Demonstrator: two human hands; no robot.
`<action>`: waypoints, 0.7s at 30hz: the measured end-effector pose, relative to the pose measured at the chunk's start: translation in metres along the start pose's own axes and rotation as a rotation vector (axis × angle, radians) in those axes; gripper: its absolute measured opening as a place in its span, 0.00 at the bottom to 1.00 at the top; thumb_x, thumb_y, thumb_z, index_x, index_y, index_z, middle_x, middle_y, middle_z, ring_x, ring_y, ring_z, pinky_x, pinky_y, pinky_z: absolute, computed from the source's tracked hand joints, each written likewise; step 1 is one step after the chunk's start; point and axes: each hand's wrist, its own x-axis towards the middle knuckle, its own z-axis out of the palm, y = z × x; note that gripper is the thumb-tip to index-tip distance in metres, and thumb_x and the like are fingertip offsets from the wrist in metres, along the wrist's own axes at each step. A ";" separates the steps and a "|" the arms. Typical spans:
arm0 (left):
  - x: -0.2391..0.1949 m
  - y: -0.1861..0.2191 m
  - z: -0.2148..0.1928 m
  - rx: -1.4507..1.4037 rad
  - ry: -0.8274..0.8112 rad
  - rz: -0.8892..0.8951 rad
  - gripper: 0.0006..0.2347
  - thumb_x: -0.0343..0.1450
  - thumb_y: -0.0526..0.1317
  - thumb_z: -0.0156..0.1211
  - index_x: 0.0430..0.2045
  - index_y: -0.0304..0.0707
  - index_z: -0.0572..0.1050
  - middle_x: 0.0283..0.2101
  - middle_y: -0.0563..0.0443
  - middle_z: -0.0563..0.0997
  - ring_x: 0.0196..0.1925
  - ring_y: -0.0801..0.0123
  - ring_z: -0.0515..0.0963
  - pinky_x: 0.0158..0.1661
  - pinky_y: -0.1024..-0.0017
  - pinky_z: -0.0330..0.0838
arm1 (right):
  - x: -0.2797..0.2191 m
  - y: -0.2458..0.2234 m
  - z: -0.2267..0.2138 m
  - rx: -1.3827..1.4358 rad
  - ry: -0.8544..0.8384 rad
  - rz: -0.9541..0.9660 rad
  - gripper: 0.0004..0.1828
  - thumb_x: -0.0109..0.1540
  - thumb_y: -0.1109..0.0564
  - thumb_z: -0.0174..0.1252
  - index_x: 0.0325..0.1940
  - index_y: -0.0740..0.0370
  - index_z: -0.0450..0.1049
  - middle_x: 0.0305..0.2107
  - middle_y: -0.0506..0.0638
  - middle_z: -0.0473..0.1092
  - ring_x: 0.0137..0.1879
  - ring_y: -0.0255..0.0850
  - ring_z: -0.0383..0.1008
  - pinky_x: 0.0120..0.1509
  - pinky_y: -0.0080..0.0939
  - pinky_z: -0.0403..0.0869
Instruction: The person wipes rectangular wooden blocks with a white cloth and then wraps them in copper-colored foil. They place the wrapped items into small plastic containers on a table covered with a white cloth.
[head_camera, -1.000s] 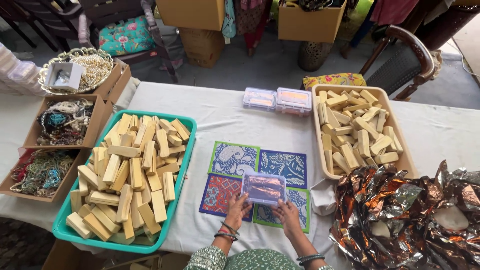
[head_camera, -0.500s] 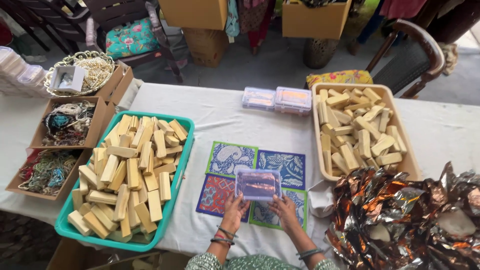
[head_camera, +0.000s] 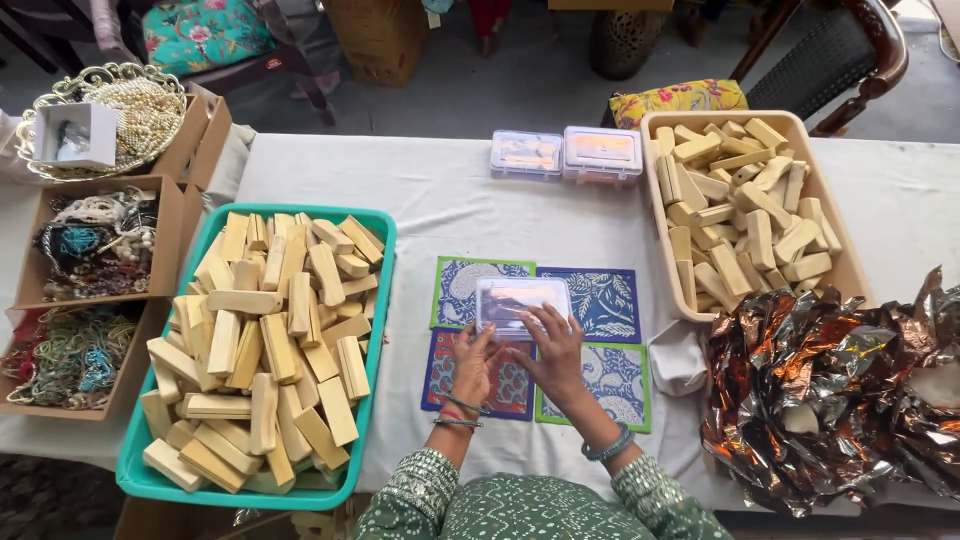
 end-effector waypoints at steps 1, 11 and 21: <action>-0.001 -0.005 0.000 -0.001 -0.001 -0.003 0.21 0.66 0.38 0.69 0.52 0.39 0.70 0.38 0.50 0.82 0.32 0.65 0.83 0.31 0.74 0.79 | 0.002 0.001 0.005 -0.002 -0.002 0.001 0.35 0.53 0.42 0.71 0.61 0.55 0.74 0.60 0.51 0.68 0.72 0.50 0.61 0.72 0.64 0.54; 0.013 -0.020 -0.017 0.002 0.008 -0.088 0.21 0.66 0.36 0.71 0.51 0.39 0.68 0.31 0.51 0.80 0.27 0.71 0.81 0.28 0.74 0.79 | -0.009 0.013 0.048 -0.062 -0.076 -0.118 0.21 0.59 0.50 0.65 0.55 0.58 0.76 0.55 0.48 0.71 0.63 0.45 0.70 0.69 0.56 0.61; 0.115 0.003 -0.026 -0.063 -0.003 0.006 0.16 0.67 0.37 0.70 0.47 0.40 0.75 0.31 0.54 0.79 0.27 0.72 0.78 0.29 0.73 0.78 | -0.011 0.055 0.018 -0.110 0.115 0.157 0.31 0.56 0.44 0.67 0.59 0.59 0.73 0.55 0.51 0.70 0.63 0.49 0.69 0.67 0.56 0.64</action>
